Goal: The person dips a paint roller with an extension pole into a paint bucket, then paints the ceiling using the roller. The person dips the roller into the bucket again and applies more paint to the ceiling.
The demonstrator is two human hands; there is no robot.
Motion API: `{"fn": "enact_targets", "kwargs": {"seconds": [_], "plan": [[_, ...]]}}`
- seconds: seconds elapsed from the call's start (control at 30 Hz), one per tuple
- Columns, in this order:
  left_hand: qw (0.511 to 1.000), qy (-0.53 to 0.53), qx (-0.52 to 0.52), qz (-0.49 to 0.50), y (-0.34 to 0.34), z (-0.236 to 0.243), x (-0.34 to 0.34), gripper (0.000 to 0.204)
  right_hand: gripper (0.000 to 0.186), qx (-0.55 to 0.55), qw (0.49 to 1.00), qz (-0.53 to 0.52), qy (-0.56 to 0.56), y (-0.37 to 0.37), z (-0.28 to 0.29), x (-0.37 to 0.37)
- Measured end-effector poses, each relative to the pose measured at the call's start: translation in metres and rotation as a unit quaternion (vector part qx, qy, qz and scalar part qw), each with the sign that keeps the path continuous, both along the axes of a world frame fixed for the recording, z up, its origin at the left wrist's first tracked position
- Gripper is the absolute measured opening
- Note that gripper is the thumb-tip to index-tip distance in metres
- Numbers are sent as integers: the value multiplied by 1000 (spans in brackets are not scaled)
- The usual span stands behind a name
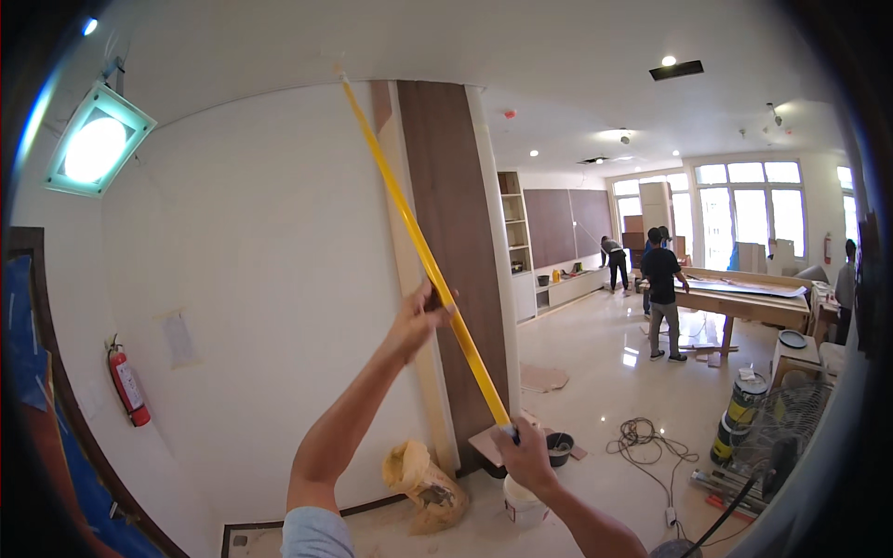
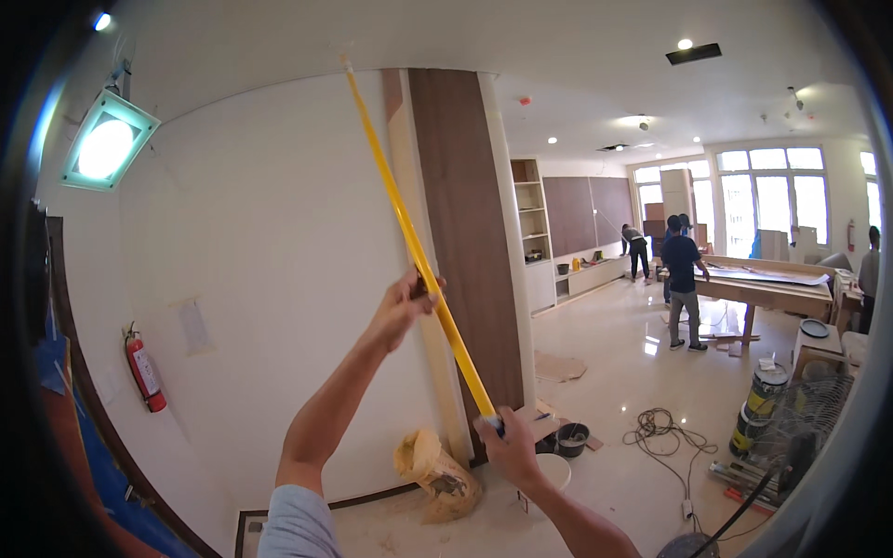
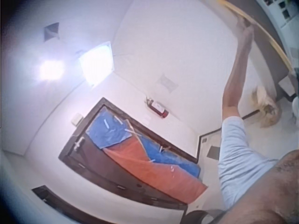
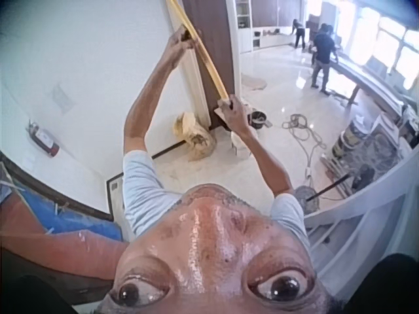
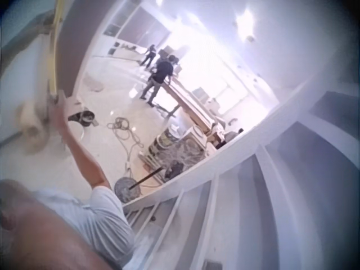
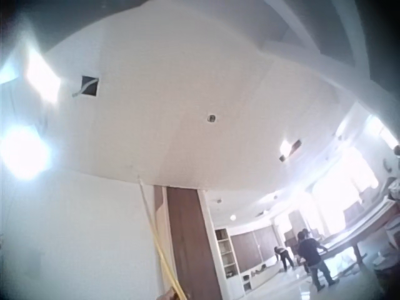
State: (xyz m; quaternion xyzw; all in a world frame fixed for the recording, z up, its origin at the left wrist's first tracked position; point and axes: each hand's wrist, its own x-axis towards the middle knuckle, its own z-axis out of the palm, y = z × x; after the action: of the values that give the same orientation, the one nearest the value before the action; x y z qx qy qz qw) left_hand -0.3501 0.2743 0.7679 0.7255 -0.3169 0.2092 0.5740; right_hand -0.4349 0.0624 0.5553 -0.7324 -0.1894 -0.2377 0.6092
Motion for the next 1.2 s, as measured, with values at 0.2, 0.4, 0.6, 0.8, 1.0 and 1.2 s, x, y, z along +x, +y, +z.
{"fn": "enact_targets", "kwargs": {"seconds": [0.2, 0.4, 0.6, 0.8, 1.0, 1.2], "plan": [[991, 42, 45, -118, -55, -45, -88, 82, 25, 74, 996, 14, 54, -55, -82, -65], [963, 62, 143, -221, -95, -70, -158, 114, 27, 149, 988, 37, 27, -102, -144, -125], [936, 78, 192, -286, -132, -83, -219, 115, 41, 143, 990, 10, 12, -141, -163, -200], [915, 70, 199, -343, -158, -96, -254, 121, 41, 175, 984, -15, 42, -166, -185, -241], [897, 65, 238, -367, -175, -101, -268, 119, 40, 168, 985, -36, 30, -184, -189, -270], [891, 46, 223, -393, -188, -105, -284, 118, 44, 165, 985, -46, 34, -194, -195, -288]]}}
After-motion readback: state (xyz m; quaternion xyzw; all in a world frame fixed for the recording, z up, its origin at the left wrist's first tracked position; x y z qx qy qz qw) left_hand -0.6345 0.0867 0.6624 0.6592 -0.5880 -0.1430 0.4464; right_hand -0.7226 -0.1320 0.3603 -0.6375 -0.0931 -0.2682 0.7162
